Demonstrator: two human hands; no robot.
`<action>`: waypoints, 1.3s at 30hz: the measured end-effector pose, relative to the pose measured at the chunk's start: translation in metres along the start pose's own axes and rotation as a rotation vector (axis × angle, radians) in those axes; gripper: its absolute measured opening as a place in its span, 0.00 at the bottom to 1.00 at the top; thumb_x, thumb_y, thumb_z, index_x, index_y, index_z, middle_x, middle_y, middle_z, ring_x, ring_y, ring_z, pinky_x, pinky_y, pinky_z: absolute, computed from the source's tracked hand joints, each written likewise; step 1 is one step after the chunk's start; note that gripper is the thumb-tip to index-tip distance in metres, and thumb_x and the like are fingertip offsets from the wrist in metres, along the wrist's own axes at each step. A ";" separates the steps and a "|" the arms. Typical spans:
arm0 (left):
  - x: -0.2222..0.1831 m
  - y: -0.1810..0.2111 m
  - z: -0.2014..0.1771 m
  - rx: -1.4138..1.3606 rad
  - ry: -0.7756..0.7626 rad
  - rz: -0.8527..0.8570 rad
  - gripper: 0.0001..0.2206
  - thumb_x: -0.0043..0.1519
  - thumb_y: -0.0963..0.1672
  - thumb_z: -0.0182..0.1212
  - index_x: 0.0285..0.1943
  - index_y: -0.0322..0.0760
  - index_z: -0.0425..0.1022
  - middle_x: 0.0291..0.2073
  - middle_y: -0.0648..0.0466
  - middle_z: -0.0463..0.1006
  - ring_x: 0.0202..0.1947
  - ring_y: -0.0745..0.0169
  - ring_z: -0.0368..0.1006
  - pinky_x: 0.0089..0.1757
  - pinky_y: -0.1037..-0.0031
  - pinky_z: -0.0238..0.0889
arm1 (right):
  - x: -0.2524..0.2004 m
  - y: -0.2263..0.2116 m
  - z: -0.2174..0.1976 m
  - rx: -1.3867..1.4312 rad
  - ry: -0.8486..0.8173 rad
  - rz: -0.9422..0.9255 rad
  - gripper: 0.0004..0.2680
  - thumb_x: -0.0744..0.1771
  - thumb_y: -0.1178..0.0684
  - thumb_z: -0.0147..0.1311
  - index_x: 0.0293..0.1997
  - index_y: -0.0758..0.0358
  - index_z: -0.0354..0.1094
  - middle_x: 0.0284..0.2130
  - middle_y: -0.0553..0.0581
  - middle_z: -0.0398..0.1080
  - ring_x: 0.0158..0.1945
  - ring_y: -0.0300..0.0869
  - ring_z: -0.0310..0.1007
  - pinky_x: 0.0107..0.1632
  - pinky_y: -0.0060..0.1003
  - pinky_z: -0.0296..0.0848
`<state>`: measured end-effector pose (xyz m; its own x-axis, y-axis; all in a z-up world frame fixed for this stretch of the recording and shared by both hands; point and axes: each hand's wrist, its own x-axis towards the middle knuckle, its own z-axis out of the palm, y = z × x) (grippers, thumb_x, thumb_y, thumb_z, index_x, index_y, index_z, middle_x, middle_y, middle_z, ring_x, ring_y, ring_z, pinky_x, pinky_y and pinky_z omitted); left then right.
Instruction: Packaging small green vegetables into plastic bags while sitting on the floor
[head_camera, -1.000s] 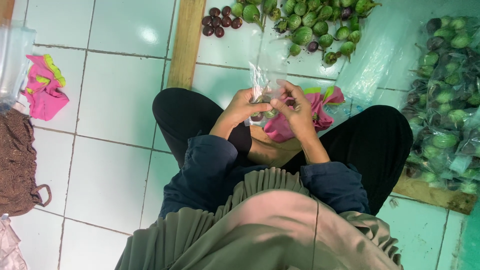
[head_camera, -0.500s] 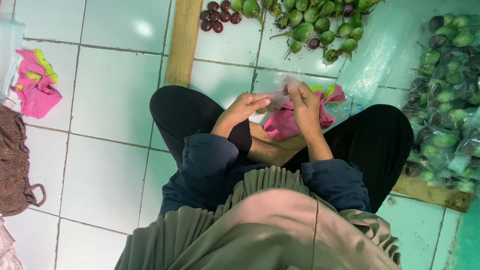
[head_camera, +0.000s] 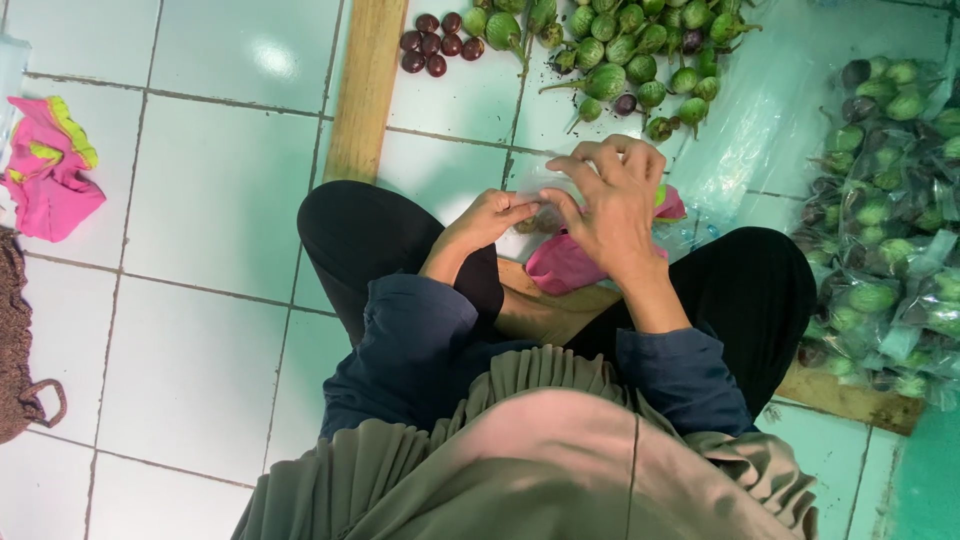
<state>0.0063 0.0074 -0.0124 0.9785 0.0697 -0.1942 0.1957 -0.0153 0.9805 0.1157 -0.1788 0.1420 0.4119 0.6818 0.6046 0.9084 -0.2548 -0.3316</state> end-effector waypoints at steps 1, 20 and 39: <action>0.000 0.000 -0.002 0.000 -0.001 0.002 0.15 0.71 0.48 0.59 0.60 0.38 0.80 0.52 0.47 0.82 0.53 0.56 0.77 0.55 0.65 0.65 | 0.003 0.000 0.005 -0.002 0.001 -0.001 0.11 0.66 0.41 0.68 0.49 0.50 0.78 0.42 0.49 0.70 0.48 0.49 0.64 0.54 0.48 0.56; -0.016 0.062 -0.029 0.067 -0.002 -0.056 0.14 0.65 0.49 0.66 0.54 0.38 0.83 0.48 0.44 0.84 0.48 0.58 0.76 0.48 0.67 0.68 | 0.054 0.024 0.014 0.011 0.020 -0.264 0.08 0.71 0.42 0.62 0.40 0.52 0.79 0.17 0.48 0.67 0.22 0.40 0.68 0.51 0.39 0.63; -0.012 0.037 -0.025 0.219 0.203 -0.112 0.26 0.54 0.48 0.78 0.55 0.25 0.79 0.49 0.37 0.81 0.56 0.38 0.75 0.56 0.55 0.68 | -0.106 0.054 0.128 0.741 -0.205 0.945 0.08 0.65 0.51 0.71 0.29 0.62 0.77 0.17 0.50 0.67 0.27 0.37 0.62 0.38 0.35 0.65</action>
<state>0.0006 0.0307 0.0270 0.9215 0.2799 -0.2692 0.3322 -0.2090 0.9198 0.1114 -0.1771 -0.0328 0.8091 0.5518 -0.2021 -0.0321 -0.3019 -0.9528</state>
